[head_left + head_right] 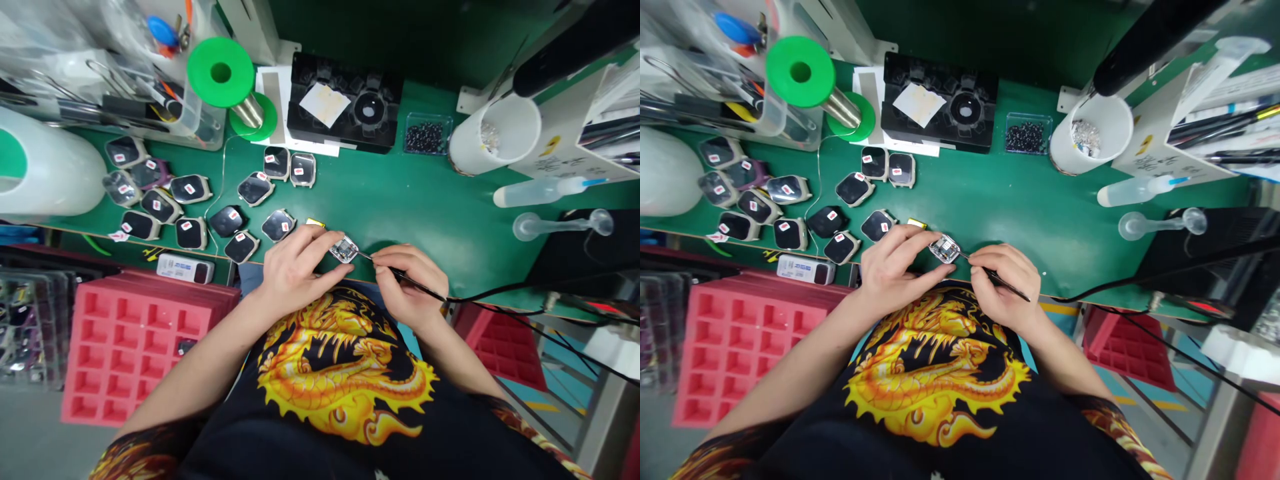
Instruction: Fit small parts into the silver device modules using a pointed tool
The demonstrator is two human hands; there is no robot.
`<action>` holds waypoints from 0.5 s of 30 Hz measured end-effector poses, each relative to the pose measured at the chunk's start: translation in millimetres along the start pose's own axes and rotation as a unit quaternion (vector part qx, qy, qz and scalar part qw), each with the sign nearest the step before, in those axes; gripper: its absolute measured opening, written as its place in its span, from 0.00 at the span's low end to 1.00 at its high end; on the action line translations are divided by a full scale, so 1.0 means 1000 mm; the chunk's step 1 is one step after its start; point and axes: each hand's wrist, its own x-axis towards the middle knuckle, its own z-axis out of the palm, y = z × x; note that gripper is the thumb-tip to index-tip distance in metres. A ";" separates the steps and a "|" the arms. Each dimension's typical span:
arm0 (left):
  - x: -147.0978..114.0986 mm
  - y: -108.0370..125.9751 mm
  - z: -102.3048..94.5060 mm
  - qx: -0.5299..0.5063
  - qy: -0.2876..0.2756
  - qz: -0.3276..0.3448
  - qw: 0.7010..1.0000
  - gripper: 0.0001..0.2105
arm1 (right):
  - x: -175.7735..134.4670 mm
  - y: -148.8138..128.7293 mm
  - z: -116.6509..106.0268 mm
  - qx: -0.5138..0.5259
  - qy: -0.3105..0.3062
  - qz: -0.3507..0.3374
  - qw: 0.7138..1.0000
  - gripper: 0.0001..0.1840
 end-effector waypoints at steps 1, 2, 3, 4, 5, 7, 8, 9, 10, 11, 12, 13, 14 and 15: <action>0.000 0.000 0.000 -0.001 -0.001 0.001 1.000 0.24 | 0.000 0.000 0.000 -0.001 0.000 0.002 1.000 0.14; 0.000 0.000 0.000 -0.002 -0.001 0.001 1.000 0.25 | -0.001 0.000 0.000 -0.001 -0.001 0.003 1.000 0.14; 0.000 0.000 0.000 -0.002 -0.002 0.001 1.000 0.25 | -0.001 0.000 0.000 -0.002 -0.003 0.003 1.000 0.14; 0.000 0.000 0.000 -0.002 -0.002 0.002 1.000 0.25 | -0.001 0.001 0.000 -0.002 -0.003 0.004 1.000 0.14; 0.000 0.000 0.000 -0.001 -0.001 0.002 1.000 0.25 | -0.001 0.001 0.000 -0.002 -0.003 0.004 1.000 0.14; 0.000 0.000 0.000 0.001 0.001 0.005 1.000 0.24 | -0.002 0.001 0.000 -0.002 -0.002 0.000 1.000 0.14; 0.000 0.000 0.000 0.002 0.001 0.006 1.000 0.24 | -0.002 0.001 -0.001 -0.002 -0.001 -0.003 1.000 0.14; 0.000 0.001 0.000 0.002 0.002 0.006 1.000 0.24 | -0.002 0.002 -0.001 -0.001 0.000 -0.005 1.000 0.15; 0.000 0.001 0.000 0.002 0.003 0.005 1.000 0.24 | -0.002 0.002 -0.002 0.001 0.001 -0.007 1.000 0.15; 0.000 0.001 0.000 0.002 0.004 0.005 1.000 0.24 | -0.002 0.002 -0.002 0.004 0.001 -0.007 1.000 0.15; 0.000 0.001 0.000 0.001 0.004 0.004 1.000 0.24 | -0.002 0.002 -0.002 0.007 0.000 -0.004 1.000 0.15; 0.000 0.001 0.001 0.000 0.005 0.003 1.000 0.24 | -0.002 0.002 -0.003 0.010 -0.003 -0.002 1.000 0.15; 0.000 0.000 0.001 -0.001 0.005 0.003 1.000 0.24 | -0.001 0.002 -0.003 0.011 -0.007 -0.002 1.000 0.15; 0.000 0.000 0.001 -0.001 0.005 0.002 1.000 0.24 | -0.001 0.003 -0.003 0.011 -0.015 -0.004 1.000 0.15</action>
